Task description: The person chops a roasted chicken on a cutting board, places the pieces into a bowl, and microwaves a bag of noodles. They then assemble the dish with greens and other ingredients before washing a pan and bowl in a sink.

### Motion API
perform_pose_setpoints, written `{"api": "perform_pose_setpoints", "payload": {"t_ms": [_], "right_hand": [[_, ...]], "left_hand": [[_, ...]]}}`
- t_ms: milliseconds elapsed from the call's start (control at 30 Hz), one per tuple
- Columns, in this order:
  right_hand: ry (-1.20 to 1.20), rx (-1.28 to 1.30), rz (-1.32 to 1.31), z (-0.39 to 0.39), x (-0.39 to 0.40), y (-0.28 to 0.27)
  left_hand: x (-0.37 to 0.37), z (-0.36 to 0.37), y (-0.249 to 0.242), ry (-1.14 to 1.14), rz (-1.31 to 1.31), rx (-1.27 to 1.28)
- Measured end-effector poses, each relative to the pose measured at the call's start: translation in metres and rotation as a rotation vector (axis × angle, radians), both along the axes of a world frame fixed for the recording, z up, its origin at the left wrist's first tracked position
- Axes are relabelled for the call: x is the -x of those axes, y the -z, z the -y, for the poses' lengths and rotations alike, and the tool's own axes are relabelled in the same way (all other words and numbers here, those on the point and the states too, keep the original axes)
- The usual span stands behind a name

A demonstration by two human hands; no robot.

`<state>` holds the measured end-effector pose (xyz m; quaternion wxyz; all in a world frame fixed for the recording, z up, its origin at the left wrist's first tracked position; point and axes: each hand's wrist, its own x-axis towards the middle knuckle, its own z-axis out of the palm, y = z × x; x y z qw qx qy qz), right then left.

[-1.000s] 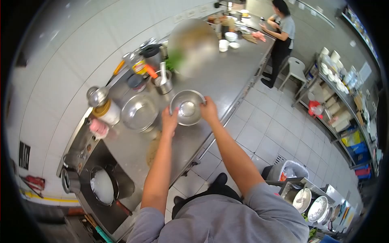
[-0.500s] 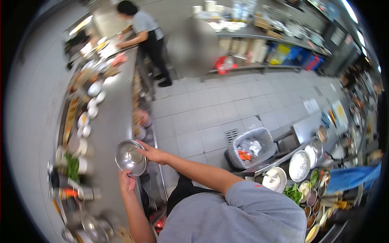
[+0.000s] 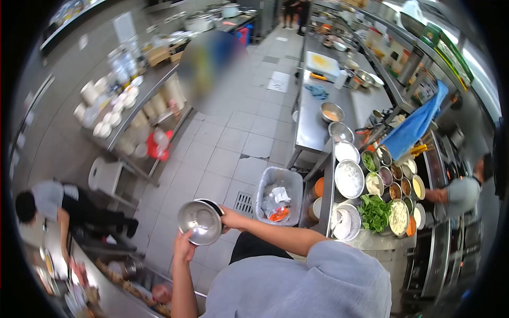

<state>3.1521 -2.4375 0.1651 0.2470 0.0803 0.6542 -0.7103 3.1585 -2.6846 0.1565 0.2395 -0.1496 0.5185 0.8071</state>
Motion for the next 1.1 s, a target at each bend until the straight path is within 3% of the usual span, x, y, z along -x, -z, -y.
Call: {"api": "perform_pose_setpoints", "payload": {"t_ms": [233, 333, 400, 467, 533, 633, 667, 767, 867, 967, 1033, 1100], "right_hand": [[0.385, 0.019, 0.087, -0.100, 0.051, 0.082], [0.507, -0.001, 0.111, -0.123, 0.113, 0.085], [0.561, -0.068, 0.042, -0.150, 0.166, 0.078], [0.625, -0.112, -0.010, -0.171, 0.219, 0.063], [0.695, -0.146, -0.039, -0.201, 0.269, 0.040], [0.828, -0.585, -0.342, -0.243, 0.333, 0.061], [0.892, -0.595, -0.304, -0.261, 0.346, 0.063], [1.196, -0.007, -0.131, -0.321, 0.372, 0.064], [1.385, -0.084, -0.040, -0.389, 0.377, 0.074], [1.579, -0.228, -0.016, -0.448, 0.385, 0.079], [1.675, -0.213, 0.084, -0.471, 0.398, 0.022], [1.720, -0.097, 0.012, -0.514, 0.399, 0.034]], "left_hand": [[0.176, -0.125, 0.065, 0.641, -0.150, 0.322], [0.244, -0.171, 0.043, 0.641, -0.015, 0.335], [0.305, -0.192, 0.069, 0.585, -0.165, 0.320], [0.360, -0.218, 0.056, 0.564, -0.276, 0.302], [0.412, -0.246, 0.031, 0.547, -0.187, 0.264], [0.482, -0.291, 0.005, 0.532, -0.122, 0.156], [0.506, -0.309, 0.004, 0.530, -0.105, 0.114], [0.600, -0.339, 0.050, 0.571, -0.165, 0.138], [0.685, -0.372, 0.069, 0.552, -0.053, 0.106], [0.782, -0.399, 0.084, 0.757, 0.032, -0.010], [0.833, -0.424, 0.088, 0.808, 0.089, -0.046], [0.880, -0.459, 0.099, 0.932, 0.158, -0.093]]}}
